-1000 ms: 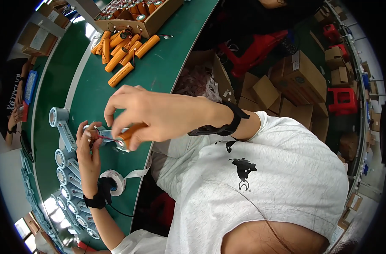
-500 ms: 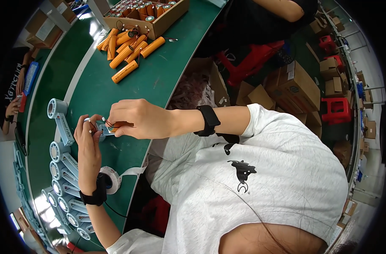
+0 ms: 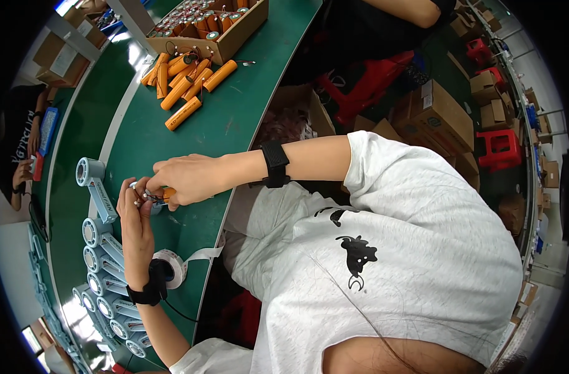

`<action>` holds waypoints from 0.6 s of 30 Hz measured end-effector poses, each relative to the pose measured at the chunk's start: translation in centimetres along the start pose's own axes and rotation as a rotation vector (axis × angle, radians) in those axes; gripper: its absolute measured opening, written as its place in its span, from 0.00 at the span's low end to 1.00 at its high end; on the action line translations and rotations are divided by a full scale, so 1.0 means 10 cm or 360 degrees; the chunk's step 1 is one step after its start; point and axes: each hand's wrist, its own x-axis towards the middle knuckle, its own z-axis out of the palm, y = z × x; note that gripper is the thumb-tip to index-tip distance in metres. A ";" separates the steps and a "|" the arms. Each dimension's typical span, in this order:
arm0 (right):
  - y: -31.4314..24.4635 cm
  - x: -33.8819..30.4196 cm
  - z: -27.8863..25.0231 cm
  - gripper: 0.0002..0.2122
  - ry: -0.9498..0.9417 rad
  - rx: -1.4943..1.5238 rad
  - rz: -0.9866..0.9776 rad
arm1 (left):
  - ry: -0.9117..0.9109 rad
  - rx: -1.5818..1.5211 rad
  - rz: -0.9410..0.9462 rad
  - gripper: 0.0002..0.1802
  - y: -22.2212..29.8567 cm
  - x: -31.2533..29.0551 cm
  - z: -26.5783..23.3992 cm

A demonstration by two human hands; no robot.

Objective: The person applies adhesive tape to batteries and inserts them into fan housings by hand, repeating the process for several units.

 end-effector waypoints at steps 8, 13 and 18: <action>0.13 -0.11 0.10 0.08 0.0183 -0.0165 -0.0268 | 0.0038 0.0069 0.0036 0.17 0.07 0.01 0.07; 0.09 -0.08 0.13 0.07 0.0303 -0.0593 -0.0508 | -0.0012 0.0504 0.0150 0.22 0.23 0.06 0.09; 0.13 -0.04 0.09 0.07 0.0344 -0.0507 -0.0700 | 0.0048 0.0463 0.0141 0.23 0.27 0.06 0.10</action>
